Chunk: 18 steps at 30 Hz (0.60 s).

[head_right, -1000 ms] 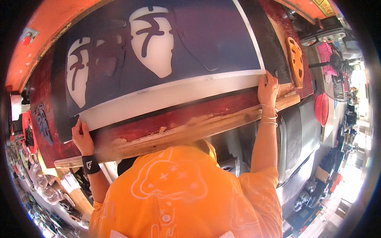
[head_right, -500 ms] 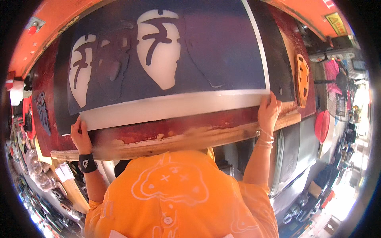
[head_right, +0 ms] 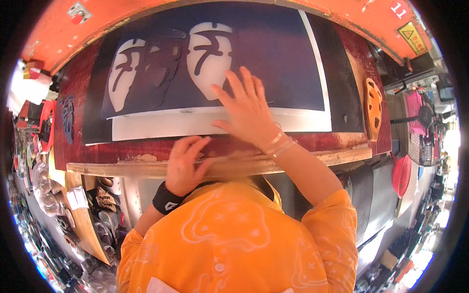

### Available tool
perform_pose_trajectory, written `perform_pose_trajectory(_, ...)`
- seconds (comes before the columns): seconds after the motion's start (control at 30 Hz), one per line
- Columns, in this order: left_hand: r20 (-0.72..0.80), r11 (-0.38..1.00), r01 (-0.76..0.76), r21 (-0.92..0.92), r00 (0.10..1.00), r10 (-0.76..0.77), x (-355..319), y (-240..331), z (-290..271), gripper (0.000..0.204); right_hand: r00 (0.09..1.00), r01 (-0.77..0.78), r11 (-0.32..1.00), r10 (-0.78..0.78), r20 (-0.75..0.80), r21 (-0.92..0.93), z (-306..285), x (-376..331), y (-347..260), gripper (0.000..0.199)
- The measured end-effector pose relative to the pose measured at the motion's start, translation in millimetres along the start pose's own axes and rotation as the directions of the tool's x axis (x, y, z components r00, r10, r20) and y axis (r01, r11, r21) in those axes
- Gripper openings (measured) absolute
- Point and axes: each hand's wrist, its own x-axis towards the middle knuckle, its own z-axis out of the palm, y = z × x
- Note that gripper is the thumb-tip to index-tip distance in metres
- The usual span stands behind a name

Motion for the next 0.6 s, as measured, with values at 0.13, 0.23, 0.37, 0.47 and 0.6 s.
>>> perform_pose_trajectory(0.13, 0.036, 0.981, -0.169, 0.093, 0.985, 0.167, -12.6, 18.6, 8.9, 0.033, 0.997, 0.076, 0.988, -0.072, 0.036, -0.132, 27.4, 14.8, 6.5, 0.063)
perform_pose_trajectory(0.23, -0.022, 0.986, -0.096, 0.139, 0.995, 0.1, -18.5, 24.7, 11.5, 0.027, 0.985, 0.153, 0.976, -0.163, -0.05, -0.157, 38.1, 14.0, 19.7, 0.063)
perform_pose_trajectory(0.37, -0.013, 0.989, -0.084, 0.122, 0.996, 0.086, -16.4, 24.9, 13.9, 0.023, 0.984, 0.151, 0.974, -0.164, -0.068, -0.166, 46.9, 48.2, 53.6, 0.062)
perform_pose_trajectory(0.47, 0.091, 0.993, -0.06, 0.102, 0.995, 0.051, -14.8, 22.6, 10.6, 0.023, 0.988, 0.147, 0.972, -0.152, -0.016, -0.181, 55.8, 89.7, 86.4, 0.061)
perform_pose_trajectory(0.6, 0.032, 0.998, -0.05, 0.042, 0.998, 0.049, -14.0, 20.1, 8.0, 0.029, 0.986, 0.162, 0.959, -0.169, -0.01, -0.233, 69.4, 127.4, 119.6, 0.058)
